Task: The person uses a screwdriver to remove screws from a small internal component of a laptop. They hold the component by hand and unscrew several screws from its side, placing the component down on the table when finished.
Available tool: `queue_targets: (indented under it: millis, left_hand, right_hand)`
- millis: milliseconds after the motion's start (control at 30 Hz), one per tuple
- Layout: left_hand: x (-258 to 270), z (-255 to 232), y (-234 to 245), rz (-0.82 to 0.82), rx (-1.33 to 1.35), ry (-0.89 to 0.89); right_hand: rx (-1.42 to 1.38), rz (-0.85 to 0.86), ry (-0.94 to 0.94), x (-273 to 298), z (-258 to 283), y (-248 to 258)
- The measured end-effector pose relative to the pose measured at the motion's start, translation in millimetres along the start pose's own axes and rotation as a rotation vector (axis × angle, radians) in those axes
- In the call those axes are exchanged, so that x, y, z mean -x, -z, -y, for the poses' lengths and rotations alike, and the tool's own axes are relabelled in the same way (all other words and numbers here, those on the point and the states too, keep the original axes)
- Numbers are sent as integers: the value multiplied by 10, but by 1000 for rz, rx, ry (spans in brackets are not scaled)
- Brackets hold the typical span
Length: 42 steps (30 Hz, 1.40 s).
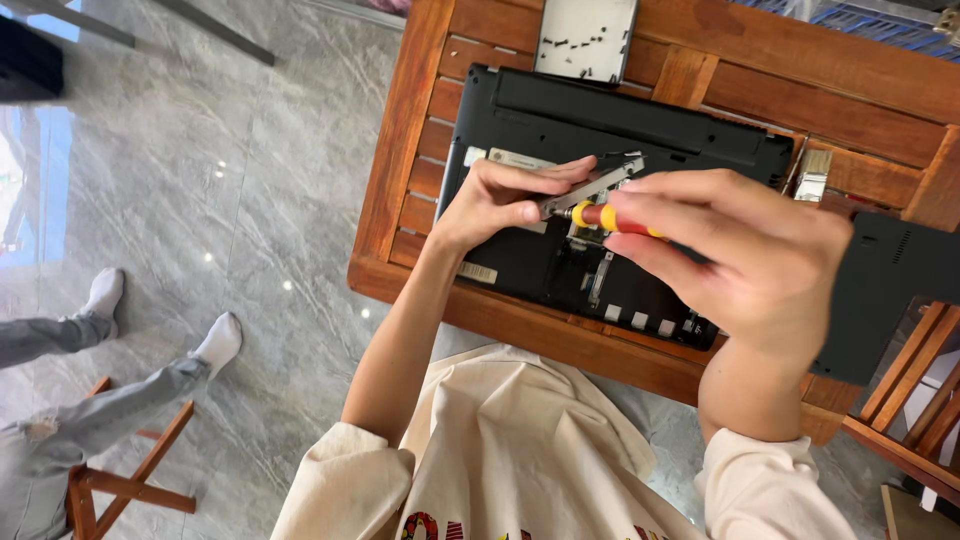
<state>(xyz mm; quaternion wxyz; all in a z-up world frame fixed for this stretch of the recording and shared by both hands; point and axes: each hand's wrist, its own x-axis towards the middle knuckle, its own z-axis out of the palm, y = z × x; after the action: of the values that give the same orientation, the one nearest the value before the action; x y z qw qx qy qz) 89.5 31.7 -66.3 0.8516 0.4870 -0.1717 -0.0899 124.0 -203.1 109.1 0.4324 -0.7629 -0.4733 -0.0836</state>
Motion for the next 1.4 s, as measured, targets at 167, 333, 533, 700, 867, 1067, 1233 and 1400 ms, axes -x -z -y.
queue_targets:
  millis: [167,333,533,700,867,1067,1233,1400]
  left_hand:
    - [-24,44,25,1,32,-8]
    - [-15,68,40,19,23,-21]
    - [-59,88,78,8,45,-20]
    - [-61,99,71,6,25,-37]
    - [-60,79,71,-5,33,-10]
    - [-67,102,85,6,39,-25]
    - [-59,124,96,-2,69,-11]
    - [-48,93,82,-10,34,9]
  right_hand:
    - [24,85,-118,103,-12,91]
    - [90,9,-84,143,-71,12]
    - [70,-118,-48,69,-105,-164]
    - [-179,-104,30,52,-125,-198]
    - [-81,81,-72,38,-8,-47]
    - [140,80,-98,173,-109,32]
    - [194,-65,-67,87,-77,-88]
    - [166,-120,-65,48,-14,-172]
